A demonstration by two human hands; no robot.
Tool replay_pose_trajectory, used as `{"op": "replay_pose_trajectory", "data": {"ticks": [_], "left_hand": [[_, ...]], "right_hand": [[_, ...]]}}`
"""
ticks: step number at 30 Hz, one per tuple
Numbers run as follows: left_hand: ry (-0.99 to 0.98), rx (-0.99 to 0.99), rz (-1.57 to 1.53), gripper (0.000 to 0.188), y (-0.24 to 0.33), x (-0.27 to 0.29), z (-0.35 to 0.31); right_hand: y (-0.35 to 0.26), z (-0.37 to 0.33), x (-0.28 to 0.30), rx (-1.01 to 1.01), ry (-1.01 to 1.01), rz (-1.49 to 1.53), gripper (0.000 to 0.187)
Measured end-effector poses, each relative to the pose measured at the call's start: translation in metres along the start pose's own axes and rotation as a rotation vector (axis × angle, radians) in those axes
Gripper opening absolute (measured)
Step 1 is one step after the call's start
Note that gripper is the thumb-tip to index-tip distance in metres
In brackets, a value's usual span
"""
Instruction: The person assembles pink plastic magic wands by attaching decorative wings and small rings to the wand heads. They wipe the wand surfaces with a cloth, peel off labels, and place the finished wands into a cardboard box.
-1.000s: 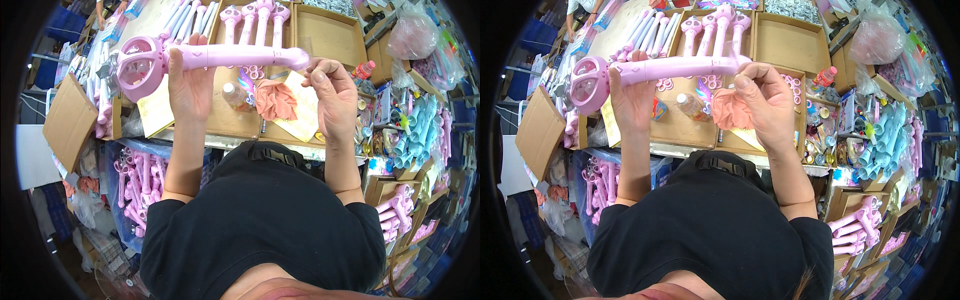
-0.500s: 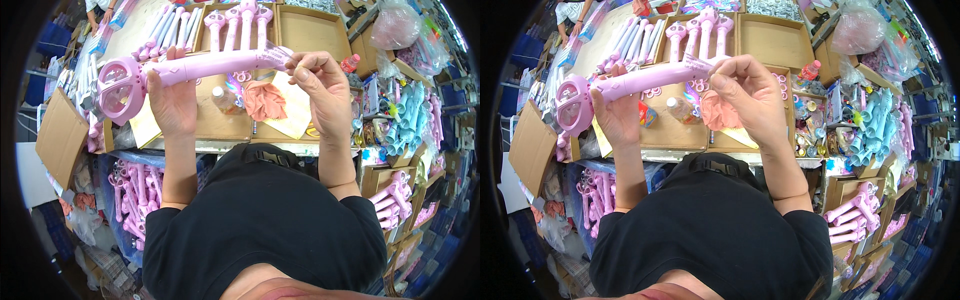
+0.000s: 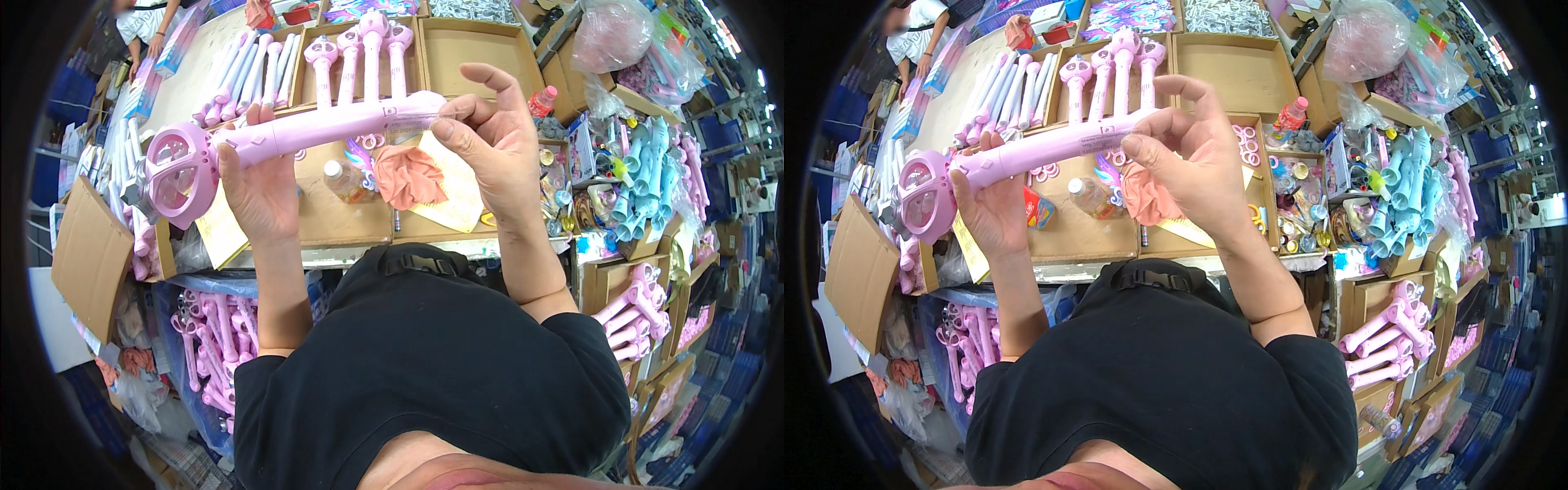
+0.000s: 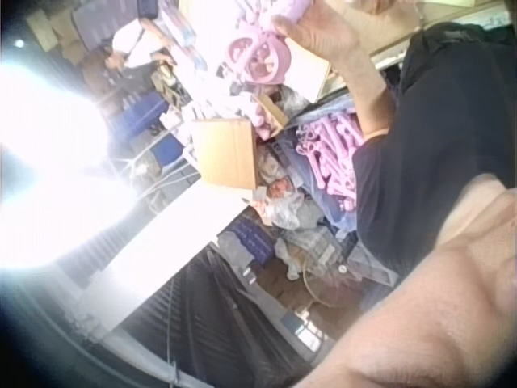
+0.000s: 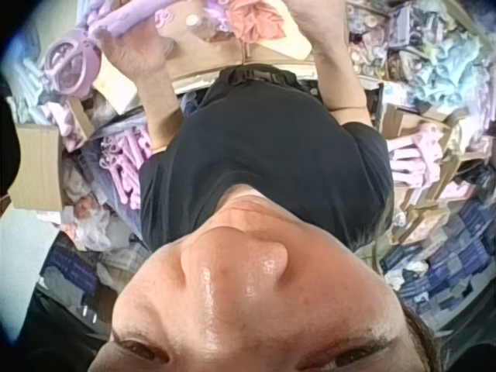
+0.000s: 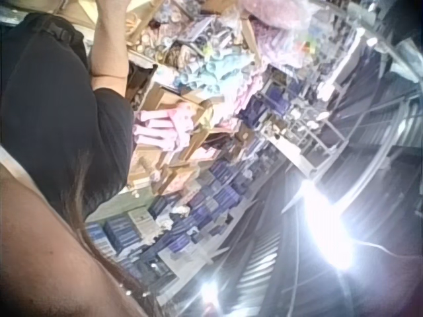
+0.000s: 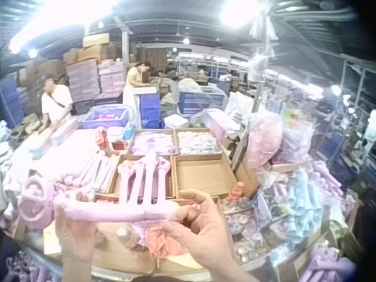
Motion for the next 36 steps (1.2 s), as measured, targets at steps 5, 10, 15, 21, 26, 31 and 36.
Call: {"op": "replay_pose_trajectory", "data": {"ticks": [5,10,15,21,26,31,36], "left_hand": [[-0.002,0.009,-0.014,0.036,0.001,0.003,0.000],[-0.013,0.016,-0.071,0.032,0.002,0.004,0.000],[-0.007,0.020,-0.065,0.035,0.002,0.002,-0.001],[-0.107,0.011,-0.098,0.037,0.001,-0.007,-0.006],[-0.141,-0.003,-0.103,0.040,0.001,-0.013,-0.009],[-0.155,-0.004,-0.141,0.040,0.000,-0.015,-0.010],[-0.105,-0.028,-0.132,0.044,-0.002,-0.017,-0.011]], "right_hand": [[0.000,0.000,0.000,-0.055,0.030,-0.012,0.034],[0.000,0.000,0.001,-0.086,0.002,-0.015,0.019],[0.000,0.001,-0.002,-0.110,0.019,-0.031,0.013],[0.007,-0.002,-0.014,-0.185,-0.031,-0.145,0.012],[0.016,0.000,-0.019,-0.236,-0.026,-0.173,0.013],[0.018,0.003,-0.021,-0.242,-0.005,-0.197,0.014],[0.019,0.002,-0.023,-0.245,0.006,-0.243,0.016]]}}
Point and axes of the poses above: each hand's wrist, its own z-axis towards the middle knuckle, its own x-axis out of the back of the hand, y = z × x, the point moved 1 cm from there along z, towards the middle knuckle, and after that the axes turned 8 degrees about -y, right-handed, at the moved point
